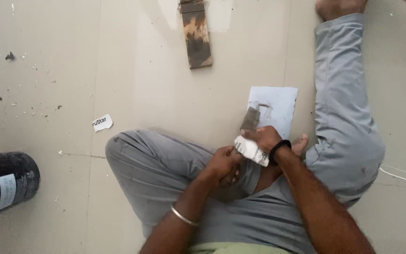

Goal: The recorder uses a smaller putty knife to scrape adhesive and paper remains off a larger metal tool blade.

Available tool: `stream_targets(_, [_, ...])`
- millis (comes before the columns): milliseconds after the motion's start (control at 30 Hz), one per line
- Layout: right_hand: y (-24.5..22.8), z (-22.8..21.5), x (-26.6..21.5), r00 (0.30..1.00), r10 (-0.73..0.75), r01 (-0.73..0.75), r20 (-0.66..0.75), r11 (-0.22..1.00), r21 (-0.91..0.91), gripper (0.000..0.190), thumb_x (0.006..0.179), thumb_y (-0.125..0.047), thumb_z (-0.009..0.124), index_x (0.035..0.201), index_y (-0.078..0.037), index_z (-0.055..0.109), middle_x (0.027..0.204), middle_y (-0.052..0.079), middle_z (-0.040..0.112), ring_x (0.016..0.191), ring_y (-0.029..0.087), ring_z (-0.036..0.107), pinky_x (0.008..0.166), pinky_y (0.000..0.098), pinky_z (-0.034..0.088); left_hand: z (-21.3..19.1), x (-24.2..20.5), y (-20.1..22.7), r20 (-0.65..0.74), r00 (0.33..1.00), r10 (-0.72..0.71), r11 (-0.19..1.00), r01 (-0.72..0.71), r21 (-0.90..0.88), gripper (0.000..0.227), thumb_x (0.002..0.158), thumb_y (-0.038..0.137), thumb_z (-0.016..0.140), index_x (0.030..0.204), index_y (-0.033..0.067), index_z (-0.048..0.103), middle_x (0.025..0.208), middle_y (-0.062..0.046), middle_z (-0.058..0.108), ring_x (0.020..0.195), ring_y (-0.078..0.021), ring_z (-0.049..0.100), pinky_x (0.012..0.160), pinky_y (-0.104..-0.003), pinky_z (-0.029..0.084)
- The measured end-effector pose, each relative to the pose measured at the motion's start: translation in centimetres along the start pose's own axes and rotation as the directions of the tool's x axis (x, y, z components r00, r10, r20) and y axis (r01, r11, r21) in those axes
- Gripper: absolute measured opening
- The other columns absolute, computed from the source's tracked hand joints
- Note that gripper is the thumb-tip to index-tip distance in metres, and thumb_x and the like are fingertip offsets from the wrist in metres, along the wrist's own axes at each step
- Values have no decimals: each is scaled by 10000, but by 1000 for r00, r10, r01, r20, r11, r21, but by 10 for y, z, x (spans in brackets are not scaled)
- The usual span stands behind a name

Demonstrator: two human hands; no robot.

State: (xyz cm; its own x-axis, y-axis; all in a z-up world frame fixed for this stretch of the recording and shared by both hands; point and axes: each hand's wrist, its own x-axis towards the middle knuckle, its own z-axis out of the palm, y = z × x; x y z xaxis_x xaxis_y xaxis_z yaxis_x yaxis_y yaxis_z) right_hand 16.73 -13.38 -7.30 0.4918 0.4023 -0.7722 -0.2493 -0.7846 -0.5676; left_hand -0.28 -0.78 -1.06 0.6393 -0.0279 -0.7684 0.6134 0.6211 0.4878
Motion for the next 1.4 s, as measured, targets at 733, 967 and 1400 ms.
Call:
stream_targets(733, [-31,-1,-23,982,158,-152,-105,986,63,417,836,-426,804,738,-32,708,683,140,747,517,198,663,472,380,510,-6,10,-8,-2,1000,-5,998,6,64,128,978,138,590,1036,26,617,692,-56,598,513,-144,568,416,-322,489])
stream_targets(967, [-25,2,-17,989,110,-121,-103,986,-110,479,827,-508,785,659,-73,674,646,107,722,509,180,656,505,362,507,0,4,1,-7,1000,1,999,-1,48,122,979,147,618,1035,41,638,691,-54,600,503,-138,568,412,-315,482])
stream_targets(1400, [-48,-18,-22,948,41,-103,-314,978,-184,513,859,-521,764,736,-24,742,713,154,737,545,188,636,591,376,508,-2,3,-2,24,1000,10,1000,-9,-10,116,988,156,536,1032,67,595,721,-37,621,519,-140,567,422,-304,487])
